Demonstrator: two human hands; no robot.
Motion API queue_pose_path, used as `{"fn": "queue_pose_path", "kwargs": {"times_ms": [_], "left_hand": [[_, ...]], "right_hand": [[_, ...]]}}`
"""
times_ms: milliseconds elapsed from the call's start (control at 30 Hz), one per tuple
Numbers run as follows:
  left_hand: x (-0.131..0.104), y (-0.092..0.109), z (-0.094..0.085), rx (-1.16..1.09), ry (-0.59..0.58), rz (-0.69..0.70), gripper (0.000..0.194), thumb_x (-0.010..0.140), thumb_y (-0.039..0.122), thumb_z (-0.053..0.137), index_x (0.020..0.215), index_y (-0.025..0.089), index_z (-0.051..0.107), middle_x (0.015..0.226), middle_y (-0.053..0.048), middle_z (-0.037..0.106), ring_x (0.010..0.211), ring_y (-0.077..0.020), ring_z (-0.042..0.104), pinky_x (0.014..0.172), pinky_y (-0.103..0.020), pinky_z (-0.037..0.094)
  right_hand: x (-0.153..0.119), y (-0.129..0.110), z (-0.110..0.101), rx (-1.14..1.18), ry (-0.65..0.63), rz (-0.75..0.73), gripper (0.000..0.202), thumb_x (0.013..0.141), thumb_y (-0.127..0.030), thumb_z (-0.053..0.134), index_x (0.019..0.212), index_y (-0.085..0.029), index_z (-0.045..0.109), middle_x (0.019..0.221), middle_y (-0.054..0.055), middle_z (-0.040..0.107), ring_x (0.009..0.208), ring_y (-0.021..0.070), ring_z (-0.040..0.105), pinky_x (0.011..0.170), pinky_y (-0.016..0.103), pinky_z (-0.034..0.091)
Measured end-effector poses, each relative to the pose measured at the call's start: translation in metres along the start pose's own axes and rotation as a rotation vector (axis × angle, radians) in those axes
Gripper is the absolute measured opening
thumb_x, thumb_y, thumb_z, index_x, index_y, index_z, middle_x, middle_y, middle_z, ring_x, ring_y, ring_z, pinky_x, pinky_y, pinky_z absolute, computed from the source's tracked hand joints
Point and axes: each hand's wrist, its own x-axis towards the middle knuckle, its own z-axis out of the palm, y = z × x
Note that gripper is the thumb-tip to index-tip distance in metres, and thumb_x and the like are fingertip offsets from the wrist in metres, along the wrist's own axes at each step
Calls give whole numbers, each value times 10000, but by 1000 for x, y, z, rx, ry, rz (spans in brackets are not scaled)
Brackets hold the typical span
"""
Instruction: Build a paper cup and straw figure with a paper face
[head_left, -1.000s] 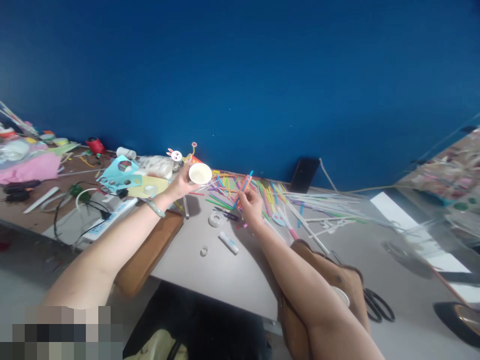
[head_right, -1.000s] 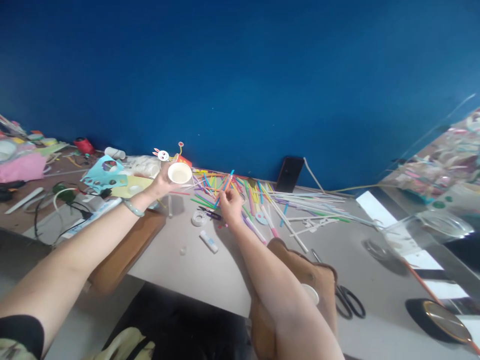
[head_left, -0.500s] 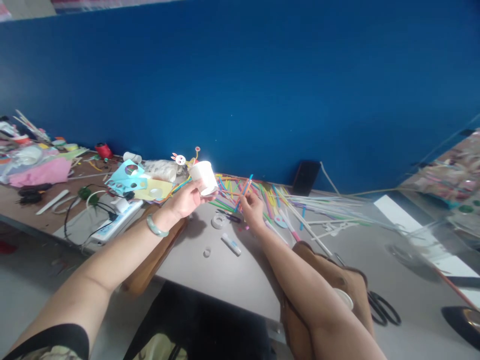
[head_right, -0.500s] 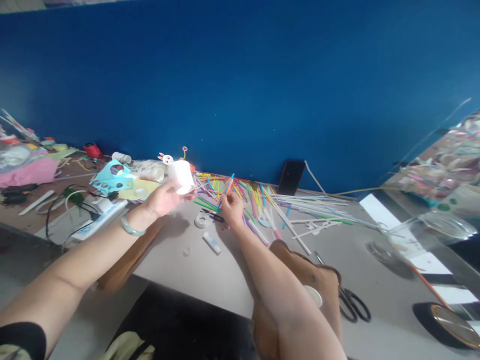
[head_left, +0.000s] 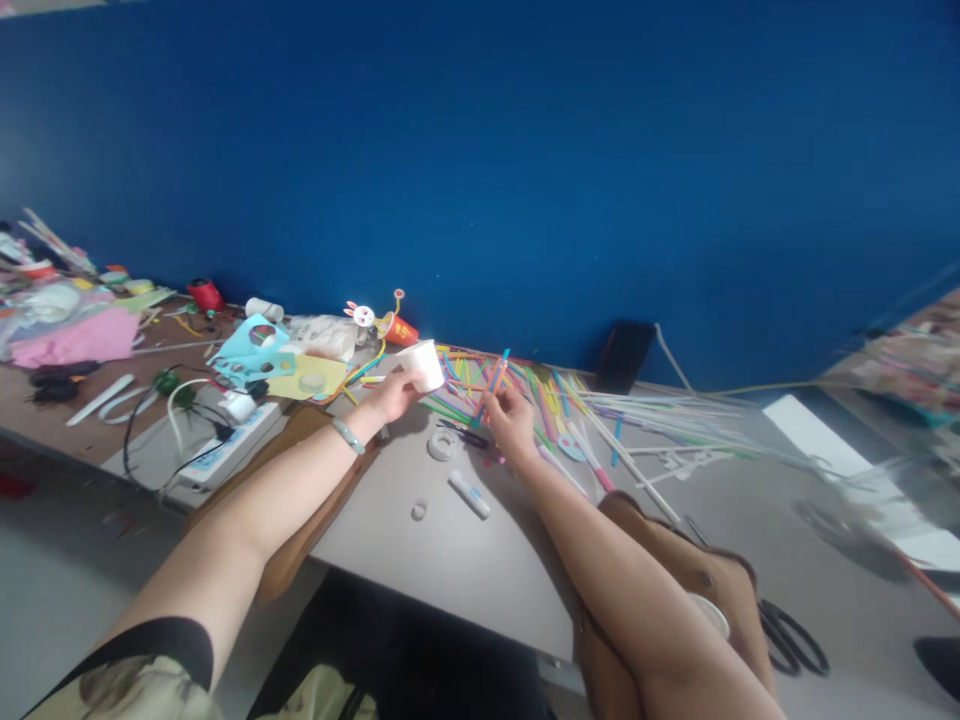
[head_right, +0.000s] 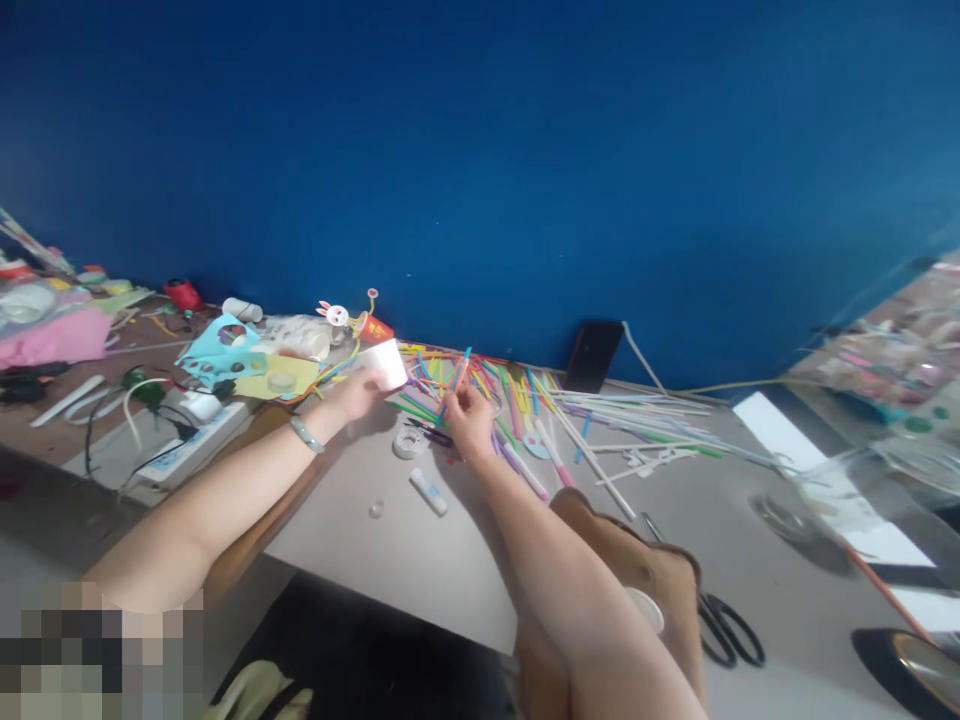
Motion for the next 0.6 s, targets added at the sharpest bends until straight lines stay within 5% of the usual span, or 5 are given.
{"fn": "queue_pose_path", "kwargs": {"times_ms": [200, 600], "left_hand": [[19, -11, -8, 15, 41, 9, 601, 439, 131, 837, 1013, 149, 660, 878, -32, 716, 828, -191, 660, 817, -343, 496], [13, -13, 1, 43, -73, 42, 577, 439, 183, 886, 989, 155, 712, 911, -57, 727, 834, -195, 641, 797, -338, 498]], "right_hand": [[1, 4, 2, -58, -23, 7, 250, 783, -419, 592, 692, -186, 588, 568, -10, 563, 536, 134, 472, 558, 275, 376], [-4, 6, 4, -97, -39, 21, 287, 804, -462, 613, 713, -190, 608, 565, -9, 577, 527, 140, 491, 539, 274, 386]]}}
